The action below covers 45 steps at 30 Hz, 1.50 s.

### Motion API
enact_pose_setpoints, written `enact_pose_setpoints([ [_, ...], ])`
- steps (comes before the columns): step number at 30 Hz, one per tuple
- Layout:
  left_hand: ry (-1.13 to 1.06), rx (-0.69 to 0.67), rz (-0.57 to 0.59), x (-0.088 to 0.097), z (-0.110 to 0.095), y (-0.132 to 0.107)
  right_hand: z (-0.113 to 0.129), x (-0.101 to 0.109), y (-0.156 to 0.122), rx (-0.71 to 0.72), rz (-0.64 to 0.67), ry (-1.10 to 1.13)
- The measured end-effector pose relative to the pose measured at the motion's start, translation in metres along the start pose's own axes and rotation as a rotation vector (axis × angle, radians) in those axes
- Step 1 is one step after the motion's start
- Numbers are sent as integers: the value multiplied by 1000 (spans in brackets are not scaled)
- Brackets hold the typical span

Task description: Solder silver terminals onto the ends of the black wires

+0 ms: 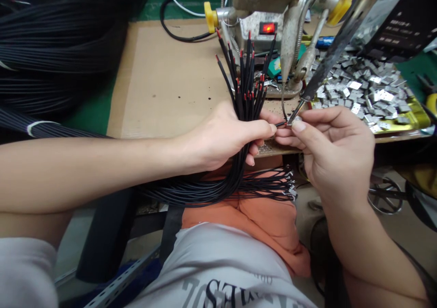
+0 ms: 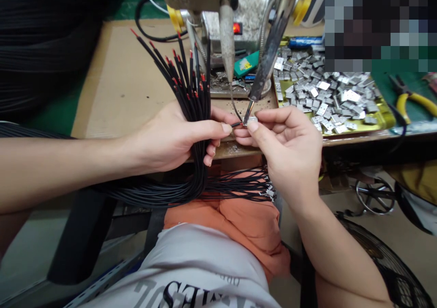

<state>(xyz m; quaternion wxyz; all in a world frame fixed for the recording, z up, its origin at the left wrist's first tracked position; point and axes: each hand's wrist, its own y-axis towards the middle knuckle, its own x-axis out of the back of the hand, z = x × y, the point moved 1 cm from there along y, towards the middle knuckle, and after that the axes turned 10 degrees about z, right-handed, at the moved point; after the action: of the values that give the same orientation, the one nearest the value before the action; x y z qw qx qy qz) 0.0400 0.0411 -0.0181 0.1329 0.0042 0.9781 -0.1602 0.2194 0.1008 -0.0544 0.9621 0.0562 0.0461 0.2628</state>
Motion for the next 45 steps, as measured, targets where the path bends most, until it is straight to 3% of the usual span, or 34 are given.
enact_pose_setpoints([
  [28, -9, 69, 34, 0, -2, -3, 0, -2, -1, 15, -32, -43],
  [45, -50, 22, 69, 4, 2, -2, -4, -3, -1, 87, -64, -36],
])
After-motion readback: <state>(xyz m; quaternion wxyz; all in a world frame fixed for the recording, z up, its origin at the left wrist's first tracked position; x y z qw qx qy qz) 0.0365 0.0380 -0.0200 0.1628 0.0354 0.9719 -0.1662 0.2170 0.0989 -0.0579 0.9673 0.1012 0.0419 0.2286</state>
